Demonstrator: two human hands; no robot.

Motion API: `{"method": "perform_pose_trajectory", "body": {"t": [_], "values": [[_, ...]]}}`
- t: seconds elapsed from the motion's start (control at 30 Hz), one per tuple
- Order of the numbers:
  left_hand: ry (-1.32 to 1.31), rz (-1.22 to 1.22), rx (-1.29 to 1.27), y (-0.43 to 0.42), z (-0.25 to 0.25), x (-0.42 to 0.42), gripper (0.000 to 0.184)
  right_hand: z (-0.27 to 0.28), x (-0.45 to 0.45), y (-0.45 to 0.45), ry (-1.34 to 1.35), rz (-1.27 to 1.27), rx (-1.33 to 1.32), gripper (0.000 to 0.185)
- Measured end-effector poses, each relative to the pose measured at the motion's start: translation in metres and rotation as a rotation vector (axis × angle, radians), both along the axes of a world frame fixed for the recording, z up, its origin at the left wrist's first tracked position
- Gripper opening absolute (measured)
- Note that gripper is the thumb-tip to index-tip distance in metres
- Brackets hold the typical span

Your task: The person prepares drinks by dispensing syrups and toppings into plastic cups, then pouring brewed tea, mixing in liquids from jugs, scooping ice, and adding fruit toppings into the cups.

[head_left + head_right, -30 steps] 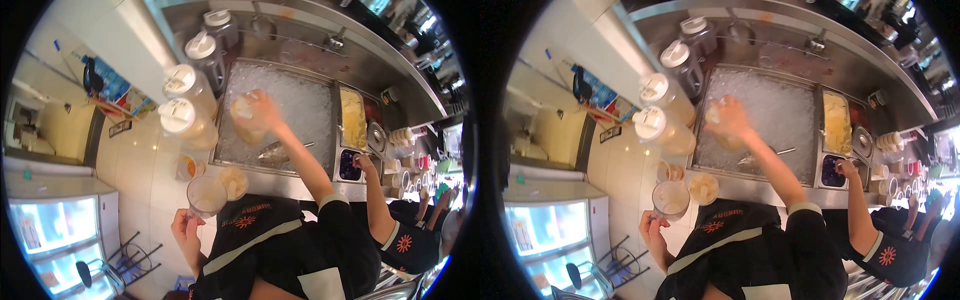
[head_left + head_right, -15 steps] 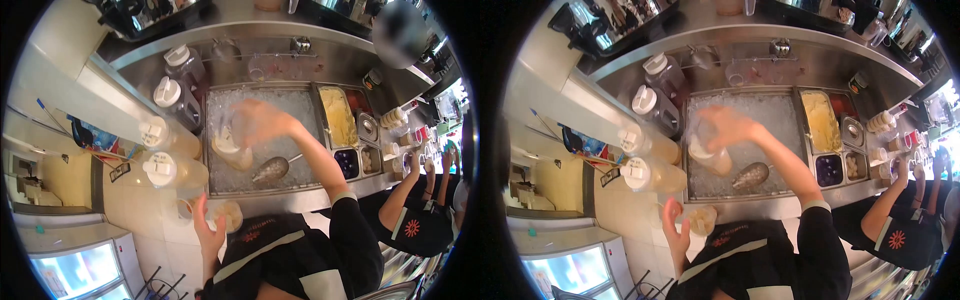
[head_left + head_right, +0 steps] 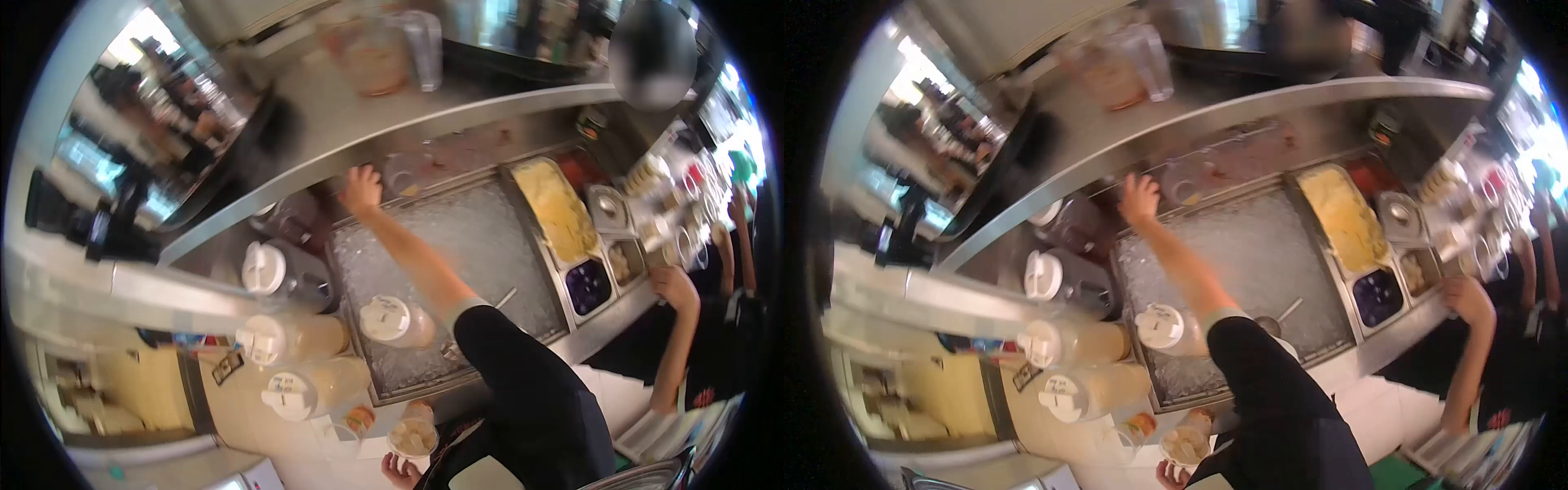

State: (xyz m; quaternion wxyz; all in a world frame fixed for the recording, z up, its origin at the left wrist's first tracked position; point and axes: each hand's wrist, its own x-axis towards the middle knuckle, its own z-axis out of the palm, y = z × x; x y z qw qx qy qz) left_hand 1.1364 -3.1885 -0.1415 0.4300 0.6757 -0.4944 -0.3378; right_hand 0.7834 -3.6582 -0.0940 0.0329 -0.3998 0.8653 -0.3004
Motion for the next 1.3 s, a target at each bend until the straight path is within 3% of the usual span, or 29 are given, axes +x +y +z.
{"method": "perform_pose_trajectory", "body": {"t": [0.17, 0.23, 0.33, 0.5, 0.57, 0.67, 0.8, 0.9, 0.97, 1.0, 1.07, 1.2, 1.27, 1.3], "values": [[0.055, -0.218, -0.002, -0.031, -0.006, -0.016, 0.057, 0.026, 0.000, 0.043, 0.003, 0.136, 0.084, 0.081], [0.079, -0.330, -0.012, -0.047, -0.009, -0.018, 0.059, 0.019, 0.001, 0.079, 0.062, 0.271, -0.074, 0.066], [0.105, -0.484, -0.025, -0.064, -0.010, -0.022, 0.061, 0.015, -0.004, 0.172, -0.111, 0.432, -0.146, 0.055], [0.167, -0.684, -0.059, -0.088, -0.006, -0.031, 0.065, -0.041, -0.007, 0.359, -0.243, 0.255, -0.062, 0.029], [0.189, -0.747, -0.074, -0.096, -0.002, -0.036, 0.067, -0.059, 0.008, 0.426, -0.318, 0.258, -0.101, 0.027], [0.230, -0.818, -0.087, -0.104, 0.007, -0.044, 0.070, -0.032, 0.058, 0.486, -0.395, 0.357, -0.077, 0.035], [0.311, -0.916, -0.087, -0.111, 0.022, -0.061, 0.073, 0.009, 0.132, 0.490, -0.336, 0.527, -0.257, 0.060], [0.416, -0.994, -0.053, -0.109, 0.034, -0.079, 0.076, 0.046, 0.173, 0.482, -0.242, 0.541, -0.210, 0.068], [0.502, -1.044, -0.017, -0.104, 0.045, -0.094, 0.078, 0.063, 0.188, 0.477, 0.037, 0.365, 0.073, 0.079], [0.551, -1.063, 0.003, -0.098, 0.049, -0.103, 0.079, 0.065, 0.188, 0.476, 0.033, 0.371, 0.082, 0.079], [0.642, -1.086, 0.039, -0.086, 0.058, -0.119, 0.080, 0.073, 0.181, 0.472, 0.214, 0.064, 0.029, 0.084], [0.782, -1.079, 0.064, -0.074, 0.071, -0.156, 0.084, 0.090, 0.140, 0.464, 0.260, -0.042, 0.065, 0.079], [0.711, -1.125, -0.105, -0.078, 0.078, -0.173, 0.086, 0.117, 0.104, 0.463, 0.198, 0.004, 0.146, 0.079], [0.499, -1.182, -0.399, -0.081, 0.087, -0.181, 0.096, 0.133, 0.084, 0.463, 0.137, 0.049, 0.227, 0.080]]}}
